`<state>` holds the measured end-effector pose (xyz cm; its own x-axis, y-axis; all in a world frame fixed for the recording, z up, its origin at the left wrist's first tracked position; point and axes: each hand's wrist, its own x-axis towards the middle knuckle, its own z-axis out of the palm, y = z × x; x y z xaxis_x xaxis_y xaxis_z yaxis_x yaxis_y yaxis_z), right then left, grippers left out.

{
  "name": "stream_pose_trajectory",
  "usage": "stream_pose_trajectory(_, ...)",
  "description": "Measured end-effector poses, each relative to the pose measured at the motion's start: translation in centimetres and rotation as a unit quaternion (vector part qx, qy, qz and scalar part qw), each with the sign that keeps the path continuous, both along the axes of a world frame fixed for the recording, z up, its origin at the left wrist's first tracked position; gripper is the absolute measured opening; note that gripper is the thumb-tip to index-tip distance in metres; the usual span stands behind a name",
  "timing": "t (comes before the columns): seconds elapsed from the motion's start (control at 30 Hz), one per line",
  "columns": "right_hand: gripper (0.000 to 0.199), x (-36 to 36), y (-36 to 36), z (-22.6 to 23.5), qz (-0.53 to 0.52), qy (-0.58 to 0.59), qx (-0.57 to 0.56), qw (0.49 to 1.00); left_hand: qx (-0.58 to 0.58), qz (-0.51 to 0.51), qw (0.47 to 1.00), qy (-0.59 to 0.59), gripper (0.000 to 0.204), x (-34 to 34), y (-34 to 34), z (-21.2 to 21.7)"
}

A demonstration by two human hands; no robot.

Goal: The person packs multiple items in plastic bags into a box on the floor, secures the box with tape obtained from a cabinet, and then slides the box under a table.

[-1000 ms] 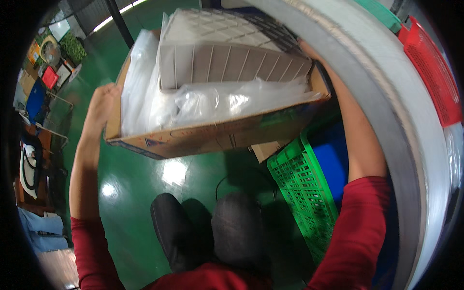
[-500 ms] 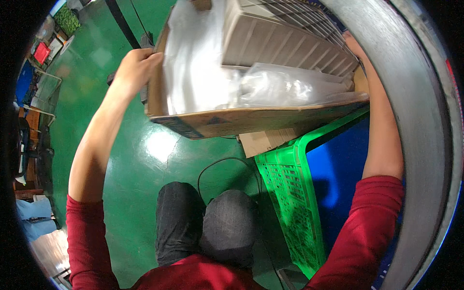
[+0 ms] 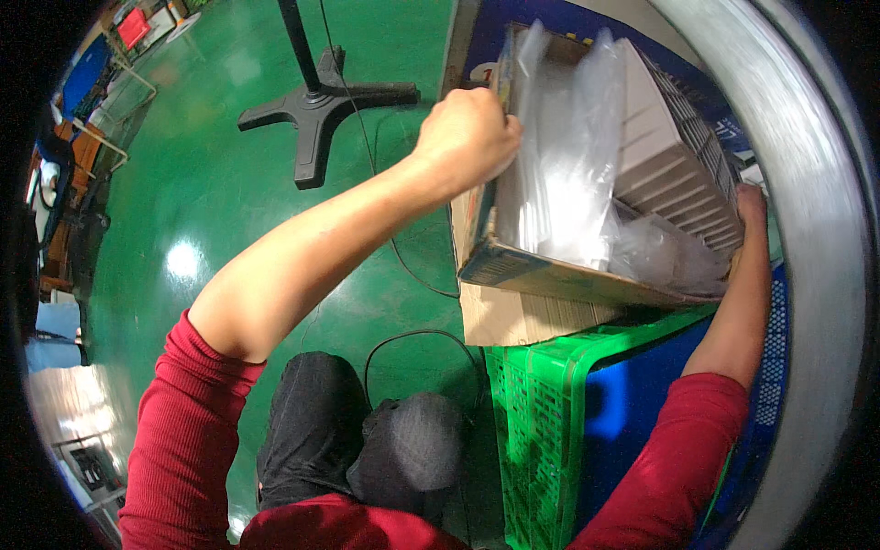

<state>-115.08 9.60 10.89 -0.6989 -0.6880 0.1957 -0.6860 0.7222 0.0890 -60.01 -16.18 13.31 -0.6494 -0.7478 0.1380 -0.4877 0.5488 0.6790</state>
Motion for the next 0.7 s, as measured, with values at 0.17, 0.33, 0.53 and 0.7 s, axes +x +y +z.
stream_pose_trajectory(0.17,0.027,-5.7,3.9,-2.3,-0.025,0.107,0.026,0.994,-0.005,-0.041,0.999,-0.005,0.029,-2.3,1.0,1.1)
stream_pose_trajectory(0.33,0.027,-2.7,0.9,-2.8,-0.032,-0.001,0.026,0.999,-0.019,-0.044,0.998,-0.027,0.025,-2.6,0.8,1.3)
stream_pose_trajectory(0.53,0.031,-6.5,4.3,-3.2,-0.031,-0.114,-0.034,0.992,-0.004,-0.055,0.998,-0.004,0.033,-3.0,1.3,0.8)
stream_pose_trajectory(0.7,0.037,-4.4,3.2,-0.9,-0.086,0.035,0.163,0.982,-0.029,-0.068,0.995,-0.059,0.035,-3.9,0.8,1.2)
